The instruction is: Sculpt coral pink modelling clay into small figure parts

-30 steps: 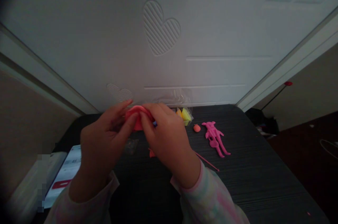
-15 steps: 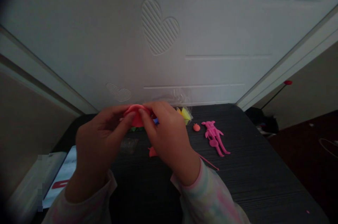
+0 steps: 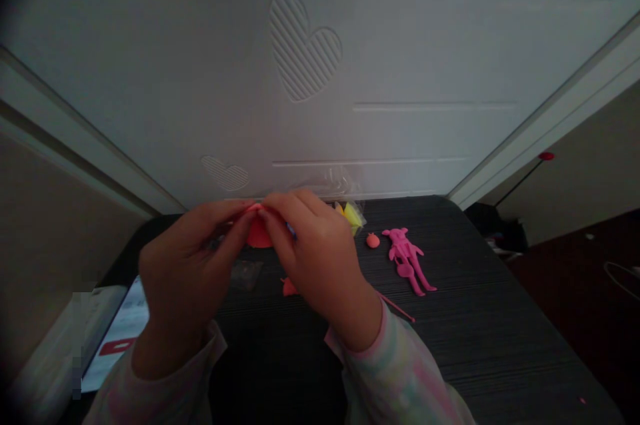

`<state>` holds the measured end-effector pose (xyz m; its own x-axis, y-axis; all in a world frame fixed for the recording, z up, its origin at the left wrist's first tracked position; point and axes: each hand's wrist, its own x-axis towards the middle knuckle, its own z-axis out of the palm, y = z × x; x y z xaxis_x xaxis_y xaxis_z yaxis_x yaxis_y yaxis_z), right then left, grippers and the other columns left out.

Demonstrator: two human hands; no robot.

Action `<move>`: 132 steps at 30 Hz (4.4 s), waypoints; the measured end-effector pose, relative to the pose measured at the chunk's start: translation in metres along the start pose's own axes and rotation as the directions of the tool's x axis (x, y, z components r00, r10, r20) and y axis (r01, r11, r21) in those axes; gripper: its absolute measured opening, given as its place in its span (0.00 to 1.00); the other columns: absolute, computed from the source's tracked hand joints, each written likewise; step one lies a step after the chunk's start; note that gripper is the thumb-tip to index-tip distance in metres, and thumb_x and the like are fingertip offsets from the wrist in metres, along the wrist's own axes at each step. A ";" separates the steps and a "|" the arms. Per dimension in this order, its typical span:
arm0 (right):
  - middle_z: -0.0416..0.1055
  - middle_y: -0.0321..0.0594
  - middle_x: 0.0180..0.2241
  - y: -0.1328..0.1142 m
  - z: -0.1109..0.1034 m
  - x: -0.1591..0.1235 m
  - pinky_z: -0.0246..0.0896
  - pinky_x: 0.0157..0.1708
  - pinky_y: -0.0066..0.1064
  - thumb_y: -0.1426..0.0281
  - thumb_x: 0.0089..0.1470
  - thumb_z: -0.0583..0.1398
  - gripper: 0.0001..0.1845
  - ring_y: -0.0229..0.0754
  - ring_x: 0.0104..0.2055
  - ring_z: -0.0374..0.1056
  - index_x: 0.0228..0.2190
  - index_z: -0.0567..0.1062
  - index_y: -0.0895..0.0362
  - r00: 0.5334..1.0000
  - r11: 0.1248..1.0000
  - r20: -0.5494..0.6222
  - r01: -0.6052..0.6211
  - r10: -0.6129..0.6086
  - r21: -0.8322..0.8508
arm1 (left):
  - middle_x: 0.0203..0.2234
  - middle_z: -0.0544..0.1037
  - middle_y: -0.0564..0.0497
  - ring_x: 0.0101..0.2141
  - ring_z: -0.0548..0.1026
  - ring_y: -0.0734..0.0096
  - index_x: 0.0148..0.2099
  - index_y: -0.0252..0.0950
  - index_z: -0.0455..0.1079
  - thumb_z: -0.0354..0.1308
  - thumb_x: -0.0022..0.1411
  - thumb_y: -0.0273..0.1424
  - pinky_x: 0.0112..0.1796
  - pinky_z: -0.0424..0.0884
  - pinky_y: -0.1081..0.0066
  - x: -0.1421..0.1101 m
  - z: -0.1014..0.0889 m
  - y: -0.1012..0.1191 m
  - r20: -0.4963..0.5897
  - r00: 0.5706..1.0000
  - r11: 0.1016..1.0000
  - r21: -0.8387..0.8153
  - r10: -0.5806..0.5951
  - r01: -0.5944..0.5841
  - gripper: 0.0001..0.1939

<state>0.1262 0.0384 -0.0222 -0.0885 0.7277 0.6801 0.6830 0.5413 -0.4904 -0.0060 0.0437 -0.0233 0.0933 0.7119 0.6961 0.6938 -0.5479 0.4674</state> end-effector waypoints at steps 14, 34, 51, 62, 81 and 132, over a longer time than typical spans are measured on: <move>0.74 0.37 0.30 0.001 0.002 0.001 0.62 0.33 0.28 0.73 0.53 0.56 0.06 0.37 0.33 0.68 0.32 0.73 0.57 0.999 0.999 0.022 -0.038 0.037 0.006 | 0.32 0.79 0.53 0.33 0.76 0.74 0.38 0.36 0.72 0.54 0.57 0.26 0.37 0.70 0.75 0.000 0.000 -0.001 0.027 0.997 0.993 0.097 0.067 -0.070 0.07; 0.72 0.35 0.26 0.003 0.001 -0.001 0.58 0.30 0.25 0.72 0.53 0.57 0.06 0.34 0.29 0.66 0.28 0.74 0.58 1.000 0.998 -0.005 -0.028 0.028 -0.061 | 0.33 0.79 0.52 0.31 0.76 0.74 0.41 0.35 0.71 0.57 0.55 0.27 0.36 0.70 0.76 0.000 0.001 -0.001 0.071 0.997 0.998 0.040 0.036 -0.039 0.10; 0.73 0.37 0.30 0.004 0.003 0.000 0.61 0.32 0.26 0.72 0.53 0.57 0.06 0.36 0.32 0.67 0.34 0.73 0.59 0.999 0.998 -0.035 0.004 -0.006 -0.059 | 0.32 0.80 0.54 0.29 0.77 0.73 0.41 0.39 0.72 0.55 0.56 0.30 0.32 0.71 0.75 0.002 0.001 -0.003 0.110 0.984 0.990 0.004 -0.142 0.142 0.10; 0.72 0.39 0.31 0.009 0.002 0.000 0.61 0.34 0.26 0.74 0.54 0.56 0.07 0.36 0.34 0.67 0.34 0.74 0.59 0.996 0.995 0.058 0.071 -0.067 -0.074 | 0.35 0.79 0.50 0.34 0.76 0.72 0.42 0.34 0.71 0.55 0.56 0.27 0.37 0.71 0.74 0.000 0.000 -0.006 0.061 0.991 0.986 0.114 0.116 -0.123 0.10; 0.74 0.40 0.34 0.007 -0.005 0.001 0.63 0.35 0.27 0.72 0.50 0.59 0.13 0.36 0.34 0.68 0.40 0.71 0.61 1.000 1.000 0.000 -0.021 0.021 0.009 | 0.31 0.80 0.53 0.31 0.77 0.73 0.38 0.36 0.73 0.56 0.56 0.27 0.36 0.72 0.75 -0.001 0.000 -0.002 0.034 0.999 0.997 0.071 0.040 -0.043 0.07; 0.73 0.38 0.33 0.007 0.000 0.001 0.63 0.36 0.30 0.76 0.51 0.57 0.09 0.38 0.36 0.68 0.35 0.74 0.55 0.999 0.998 0.017 0.038 -0.039 0.039 | 0.33 0.80 0.53 0.29 0.77 0.72 0.41 0.39 0.72 0.56 0.55 0.27 0.33 0.72 0.72 -0.001 0.003 0.000 0.132 0.986 0.995 0.005 -0.098 0.098 0.11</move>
<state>0.1315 0.0426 -0.0250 -0.1274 0.7132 0.6893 0.6501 0.5849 -0.4850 -0.0041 0.0442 -0.0260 0.1182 0.8140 0.5687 0.7035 -0.4728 0.5306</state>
